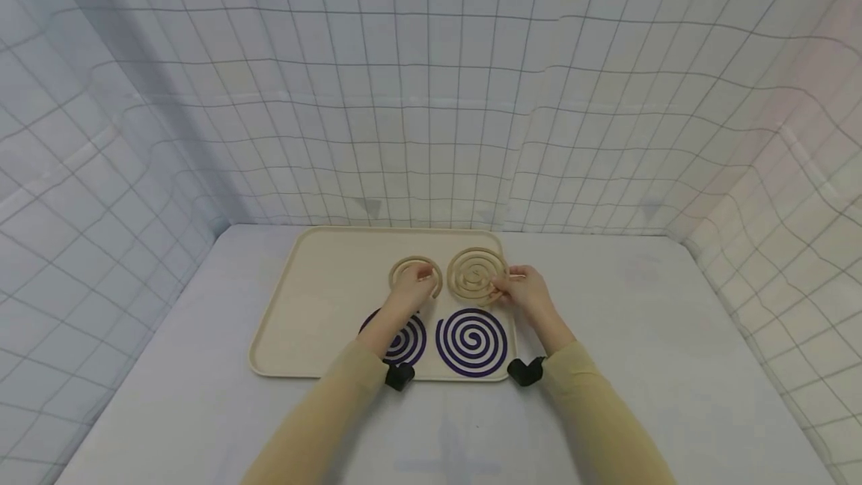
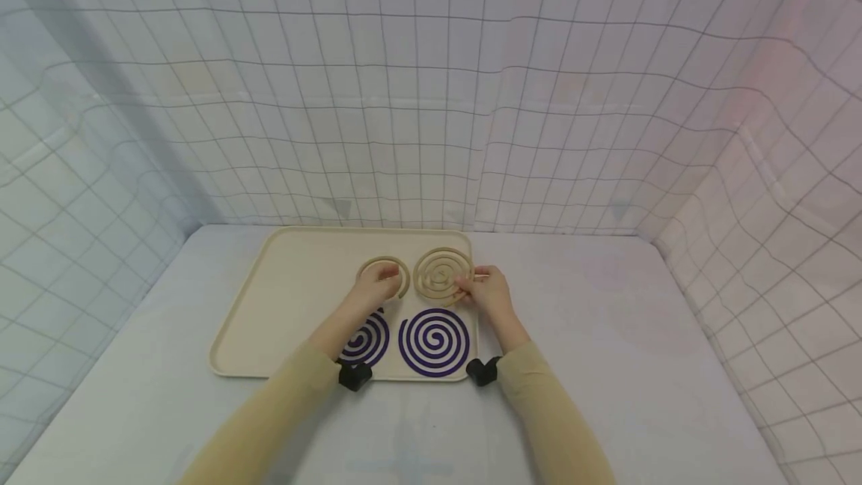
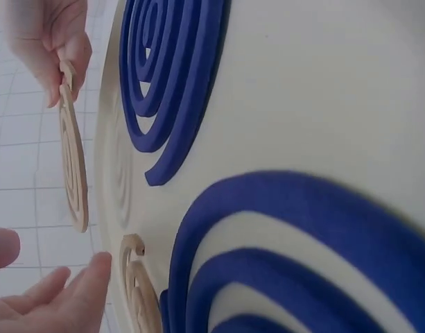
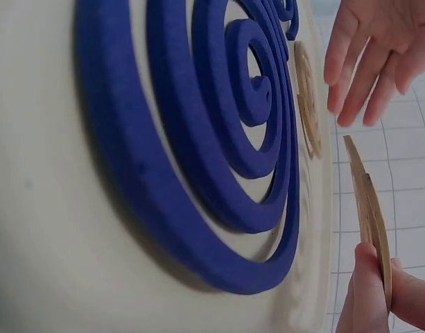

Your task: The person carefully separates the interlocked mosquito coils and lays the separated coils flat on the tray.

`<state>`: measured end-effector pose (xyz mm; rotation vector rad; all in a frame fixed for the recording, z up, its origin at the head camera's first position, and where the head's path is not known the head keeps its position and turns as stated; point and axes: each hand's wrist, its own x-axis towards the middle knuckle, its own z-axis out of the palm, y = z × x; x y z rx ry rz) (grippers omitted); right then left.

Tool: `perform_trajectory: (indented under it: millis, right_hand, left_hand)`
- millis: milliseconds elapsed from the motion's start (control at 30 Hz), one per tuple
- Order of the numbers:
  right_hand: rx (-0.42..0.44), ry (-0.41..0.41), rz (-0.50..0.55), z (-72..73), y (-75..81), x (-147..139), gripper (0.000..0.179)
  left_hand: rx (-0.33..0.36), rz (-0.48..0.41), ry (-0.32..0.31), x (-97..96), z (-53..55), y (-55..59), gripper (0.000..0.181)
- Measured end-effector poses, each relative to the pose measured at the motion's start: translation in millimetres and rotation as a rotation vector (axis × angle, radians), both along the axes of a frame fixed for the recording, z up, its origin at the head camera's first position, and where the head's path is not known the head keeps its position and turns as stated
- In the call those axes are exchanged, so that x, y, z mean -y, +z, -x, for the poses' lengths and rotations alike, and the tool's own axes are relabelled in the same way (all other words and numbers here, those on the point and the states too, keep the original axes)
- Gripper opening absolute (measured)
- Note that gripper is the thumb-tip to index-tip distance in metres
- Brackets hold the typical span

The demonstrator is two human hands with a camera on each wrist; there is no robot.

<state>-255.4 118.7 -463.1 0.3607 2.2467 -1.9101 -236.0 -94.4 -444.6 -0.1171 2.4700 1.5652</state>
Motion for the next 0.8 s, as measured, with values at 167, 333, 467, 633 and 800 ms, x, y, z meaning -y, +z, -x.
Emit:
perform_trajectory:
  millis: [167,333,467,633,800]
  right_hand:
    - [-0.015,0.008,-0.022,0.2,0.2,2,0.051]
    - [-0.049,0.021,-0.069,0.8,0.6,4,0.049]
    - [-0.079,0.065,-0.17,1.7,-2.4,4,0.053]
    - [-0.106,0.13,-0.355,2.0,-3.4,4,0.06]
    - [-0.132,0.183,-0.472,0.5,-1.0,4,0.051]
  left_hand:
    - [0.044,-0.069,-0.034,-9.8,5.8,-1.5,0.047]
    - [0.06,-0.086,-0.058,-14.8,7.7,-1.4,0.048]
    - [0.056,-0.07,-0.091,-17.2,10.0,-1.2,0.051]
    - [0.047,-0.058,-0.11,-18.7,15.1,-4.3,0.052]
    - [0.059,-0.109,-0.093,-19.3,18.8,-7.5,0.05]
